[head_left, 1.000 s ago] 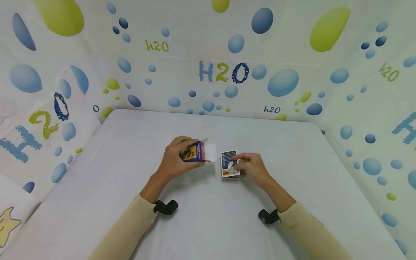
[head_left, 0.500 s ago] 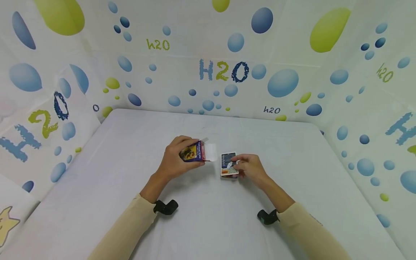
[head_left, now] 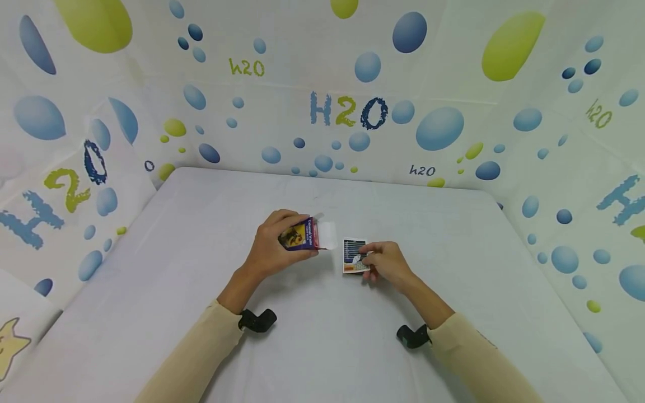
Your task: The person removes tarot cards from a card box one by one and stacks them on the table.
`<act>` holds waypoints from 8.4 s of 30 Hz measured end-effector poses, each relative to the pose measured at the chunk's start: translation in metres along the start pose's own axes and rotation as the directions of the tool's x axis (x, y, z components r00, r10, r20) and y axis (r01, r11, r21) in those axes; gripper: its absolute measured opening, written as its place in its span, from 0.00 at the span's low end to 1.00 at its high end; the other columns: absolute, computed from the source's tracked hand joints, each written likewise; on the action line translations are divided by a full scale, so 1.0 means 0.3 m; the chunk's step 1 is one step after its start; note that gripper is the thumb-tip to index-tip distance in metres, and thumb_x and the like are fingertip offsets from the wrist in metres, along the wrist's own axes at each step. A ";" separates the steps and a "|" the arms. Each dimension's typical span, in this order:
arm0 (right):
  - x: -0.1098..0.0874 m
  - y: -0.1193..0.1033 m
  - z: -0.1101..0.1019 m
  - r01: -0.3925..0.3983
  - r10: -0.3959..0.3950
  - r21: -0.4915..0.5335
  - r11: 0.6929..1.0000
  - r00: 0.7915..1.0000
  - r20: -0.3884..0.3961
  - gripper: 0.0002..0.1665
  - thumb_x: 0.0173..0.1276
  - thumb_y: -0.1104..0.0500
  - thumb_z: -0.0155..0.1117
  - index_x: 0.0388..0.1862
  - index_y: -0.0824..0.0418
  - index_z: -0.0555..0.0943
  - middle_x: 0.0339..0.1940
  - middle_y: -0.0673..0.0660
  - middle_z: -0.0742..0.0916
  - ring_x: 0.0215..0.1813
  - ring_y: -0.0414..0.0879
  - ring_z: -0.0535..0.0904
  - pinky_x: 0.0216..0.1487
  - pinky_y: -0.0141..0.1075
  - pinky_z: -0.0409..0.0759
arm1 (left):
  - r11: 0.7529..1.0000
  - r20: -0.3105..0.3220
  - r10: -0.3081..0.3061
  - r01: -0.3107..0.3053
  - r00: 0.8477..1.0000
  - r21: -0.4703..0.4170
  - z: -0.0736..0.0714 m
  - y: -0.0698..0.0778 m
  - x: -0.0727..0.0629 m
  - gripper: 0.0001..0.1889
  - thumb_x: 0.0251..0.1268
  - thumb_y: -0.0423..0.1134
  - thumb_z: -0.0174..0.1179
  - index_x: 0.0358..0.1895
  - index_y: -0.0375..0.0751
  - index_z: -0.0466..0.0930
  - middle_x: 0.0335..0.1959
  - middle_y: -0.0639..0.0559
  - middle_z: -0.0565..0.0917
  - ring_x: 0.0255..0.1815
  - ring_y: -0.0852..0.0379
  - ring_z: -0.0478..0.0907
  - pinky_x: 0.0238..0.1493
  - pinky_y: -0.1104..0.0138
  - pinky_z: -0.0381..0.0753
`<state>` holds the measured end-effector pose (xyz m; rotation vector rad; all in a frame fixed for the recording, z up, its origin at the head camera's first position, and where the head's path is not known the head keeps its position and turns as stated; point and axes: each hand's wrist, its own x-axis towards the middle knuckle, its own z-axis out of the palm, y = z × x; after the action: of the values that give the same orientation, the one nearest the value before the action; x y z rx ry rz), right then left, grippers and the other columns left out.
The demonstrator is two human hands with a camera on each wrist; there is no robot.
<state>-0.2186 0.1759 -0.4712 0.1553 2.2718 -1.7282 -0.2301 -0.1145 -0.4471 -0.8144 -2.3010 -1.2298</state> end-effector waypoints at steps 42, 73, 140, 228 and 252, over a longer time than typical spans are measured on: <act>0.009 -0.006 -0.021 -0.070 0.071 -0.102 0.992 0.998 0.002 0.24 0.65 0.64 0.67 0.61 0.55 0.85 0.15 0.53 0.78 0.14 0.42 0.69 0.15 0.32 0.65 | 1.000 0.020 -0.014 0.014 1.000 -0.024 -0.001 0.011 0.003 0.37 0.43 0.44 0.84 0.61 0.42 0.82 0.57 0.48 0.79 0.60 0.51 0.74 0.59 0.56 0.78; -0.076 -0.116 0.164 0.345 -0.356 -0.091 0.934 0.889 -0.290 0.09 0.65 0.64 0.63 0.43 0.61 0.86 0.22 0.59 0.83 0.21 0.46 0.73 0.20 0.32 0.69 | 0.999 0.055 -0.033 0.034 0.998 -0.018 0.020 0.015 0.006 0.38 0.42 0.45 0.84 0.63 0.45 0.82 0.57 0.51 0.78 0.59 0.54 0.73 0.60 0.55 0.77; -0.060 -0.191 0.220 0.386 -0.381 0.012 0.923 0.916 -0.128 0.24 0.65 0.69 0.69 0.60 0.62 0.79 0.30 0.59 0.83 0.27 0.45 0.80 0.30 0.36 0.84 | 0.998 0.046 0.050 -0.049 0.998 -0.026 0.036 0.027 0.008 0.38 0.40 0.43 0.85 0.60 0.40 0.83 0.55 0.50 0.79 0.57 0.55 0.73 0.57 0.61 0.78; -0.017 -0.162 0.082 0.344 -0.308 0.180 0.921 0.930 -0.200 0.11 0.65 0.68 0.64 0.46 0.65 0.82 0.23 0.57 0.85 0.17 0.47 0.74 0.20 0.31 0.75 | 1.000 -0.029 -0.019 0.020 0.999 0.013 0.005 0.020 0.014 0.39 0.41 0.43 0.85 0.63 0.41 0.82 0.57 0.47 0.79 0.60 0.52 0.73 0.57 0.61 0.78; -0.019 -0.155 0.071 0.402 -0.409 0.192 0.895 0.913 -0.006 0.16 0.60 0.72 0.59 0.49 0.70 0.79 0.23 0.55 0.83 0.21 0.44 0.75 0.20 0.33 0.75 | 0.998 0.013 0.031 -0.031 0.999 0.049 0.015 0.026 0.016 0.39 0.41 0.44 0.85 0.63 0.42 0.82 0.56 0.48 0.79 0.59 0.51 0.72 0.56 0.57 0.77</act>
<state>-0.2216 0.1432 -0.4316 -0.3361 2.2251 -2.1315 -0.2288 -0.1057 -0.4420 -0.8392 -2.3105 -1.1528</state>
